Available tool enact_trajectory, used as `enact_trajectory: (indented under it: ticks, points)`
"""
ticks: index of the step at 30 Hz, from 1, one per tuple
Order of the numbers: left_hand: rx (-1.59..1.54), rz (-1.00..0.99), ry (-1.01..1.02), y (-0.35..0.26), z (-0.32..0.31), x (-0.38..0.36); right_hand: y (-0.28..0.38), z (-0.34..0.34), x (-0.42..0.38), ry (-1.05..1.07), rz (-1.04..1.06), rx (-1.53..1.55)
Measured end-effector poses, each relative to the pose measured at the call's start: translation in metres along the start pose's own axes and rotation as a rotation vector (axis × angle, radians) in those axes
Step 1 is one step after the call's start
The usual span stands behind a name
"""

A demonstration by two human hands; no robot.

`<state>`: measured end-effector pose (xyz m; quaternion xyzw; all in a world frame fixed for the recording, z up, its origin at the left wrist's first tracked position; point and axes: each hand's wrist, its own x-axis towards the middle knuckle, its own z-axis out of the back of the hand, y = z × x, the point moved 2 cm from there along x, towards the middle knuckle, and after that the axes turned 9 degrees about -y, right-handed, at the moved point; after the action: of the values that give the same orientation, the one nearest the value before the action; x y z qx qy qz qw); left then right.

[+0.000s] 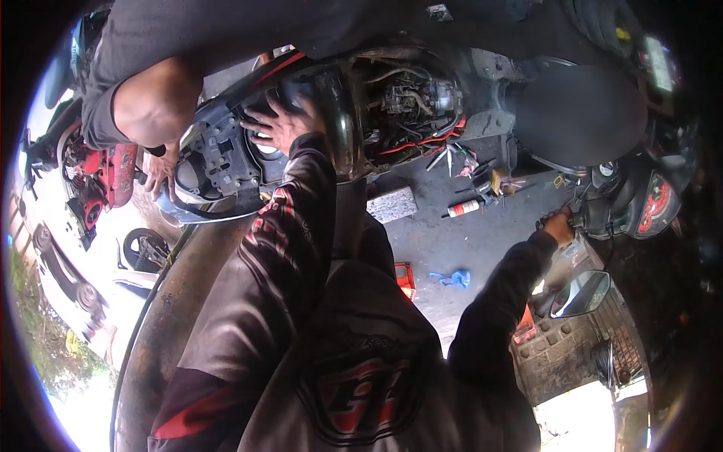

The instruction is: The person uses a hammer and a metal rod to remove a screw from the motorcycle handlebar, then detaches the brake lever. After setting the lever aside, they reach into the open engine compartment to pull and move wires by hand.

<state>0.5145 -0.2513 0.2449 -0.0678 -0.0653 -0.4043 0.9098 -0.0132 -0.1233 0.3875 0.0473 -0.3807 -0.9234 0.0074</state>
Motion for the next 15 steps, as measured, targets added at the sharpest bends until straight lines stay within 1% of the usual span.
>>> enact_trajectory:
  ticks: [1,2,3,4,5,7,8,10,11,13,14,15]
  points:
    - [0.003,0.008,0.014,0.0,0.0,0.0,0.005,0.0,-0.001,-0.23,0.108,-0.329]
    - [0.004,0.017,0.027,0.0,-0.001,0.001,-0.004,0.001,0.008,-0.233,0.106,-0.328]
    - [0.001,0.015,0.024,0.0,-0.003,0.001,-0.021,0.002,0.025,-0.155,0.052,-0.17]
    - [0.041,0.0,-0.006,0.0,-0.005,0.0,-0.022,0.001,0.023,-0.075,-0.001,-0.014]
    - [0.083,-0.014,-0.034,0.002,-0.007,-0.001,-0.022,0.004,0.021,-0.073,0.0,-0.015]
    - [0.081,-0.012,-0.046,0.001,-0.006,-0.001,0.009,0.009,-0.015,-0.024,0.128,0.162]
    - [0.073,-0.011,-0.038,0.001,-0.004,-0.001,0.002,0.014,-0.009,-0.02,0.129,0.162]
    - [0.069,-0.009,-0.029,-0.001,0.0,0.002,-0.017,0.025,0.015,0.085,0.171,0.29]
    - [0.041,0.001,-0.002,-0.002,0.002,0.002,-0.022,0.03,0.024,0.086,0.169,0.286]
    - [0.011,0.008,0.03,-0.001,0.001,0.0,-0.026,0.03,0.03,0.519,-0.222,0.549]
    - [0.011,0.008,0.029,0.0,0.0,0.001,-0.028,0.03,0.032,0.578,-0.278,0.579]
    - [0.013,0.009,0.025,-0.001,-0.002,0.002,-0.019,0.022,0.022,0.58,-0.277,0.58]
